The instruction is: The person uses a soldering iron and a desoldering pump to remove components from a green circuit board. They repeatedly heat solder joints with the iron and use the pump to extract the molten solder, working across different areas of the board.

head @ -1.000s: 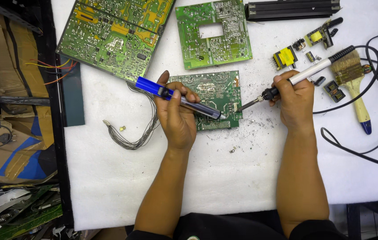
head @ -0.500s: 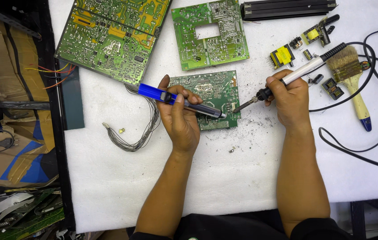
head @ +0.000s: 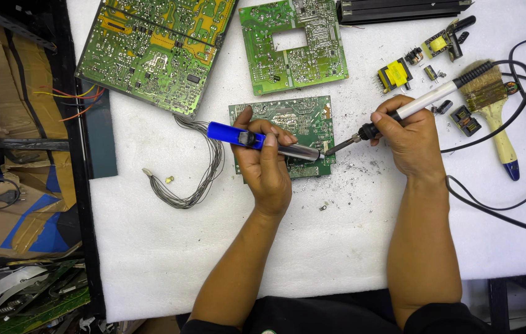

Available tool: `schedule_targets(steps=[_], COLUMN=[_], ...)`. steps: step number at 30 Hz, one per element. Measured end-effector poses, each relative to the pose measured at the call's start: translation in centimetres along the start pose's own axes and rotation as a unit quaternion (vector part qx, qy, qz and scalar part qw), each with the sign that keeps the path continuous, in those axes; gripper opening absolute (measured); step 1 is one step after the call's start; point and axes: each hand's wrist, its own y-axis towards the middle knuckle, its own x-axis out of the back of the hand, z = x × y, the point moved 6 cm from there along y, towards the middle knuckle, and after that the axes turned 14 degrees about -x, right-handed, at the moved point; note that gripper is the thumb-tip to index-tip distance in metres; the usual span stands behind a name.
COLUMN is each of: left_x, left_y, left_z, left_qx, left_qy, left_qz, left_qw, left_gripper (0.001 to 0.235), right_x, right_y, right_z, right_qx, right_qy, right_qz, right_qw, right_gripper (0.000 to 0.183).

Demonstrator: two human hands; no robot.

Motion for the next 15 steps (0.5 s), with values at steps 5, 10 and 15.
schedule_targets(steps=[5, 10, 15], left_x=[-0.6, -1.6, -2.4], left_y=[-0.4, -1.0, -1.4], left_z=[0.1, 0.0, -0.4], left_qx=[-0.019, -0.048, -0.07], left_qy=[0.026, 0.05, 0.071], left_qz=[0.028, 0.077, 0.128], left_qw=[0.999, 0.995, 0.987], left_gripper=[0.046, 0.043, 0.04], right_x=[0.5, 1.3, 1.3], right_y=[-0.1, 0.1, 0.0], right_z=[0.2, 0.2, 0.3], right_qx=[0.001, 0.007, 0.007], right_qy=[0.016, 0.047, 0.055], right_qz=[-0.025, -0.043, -0.047], right_qw=[1.0, 0.998, 0.997], right_gripper=[0.013, 0.015, 0.015])
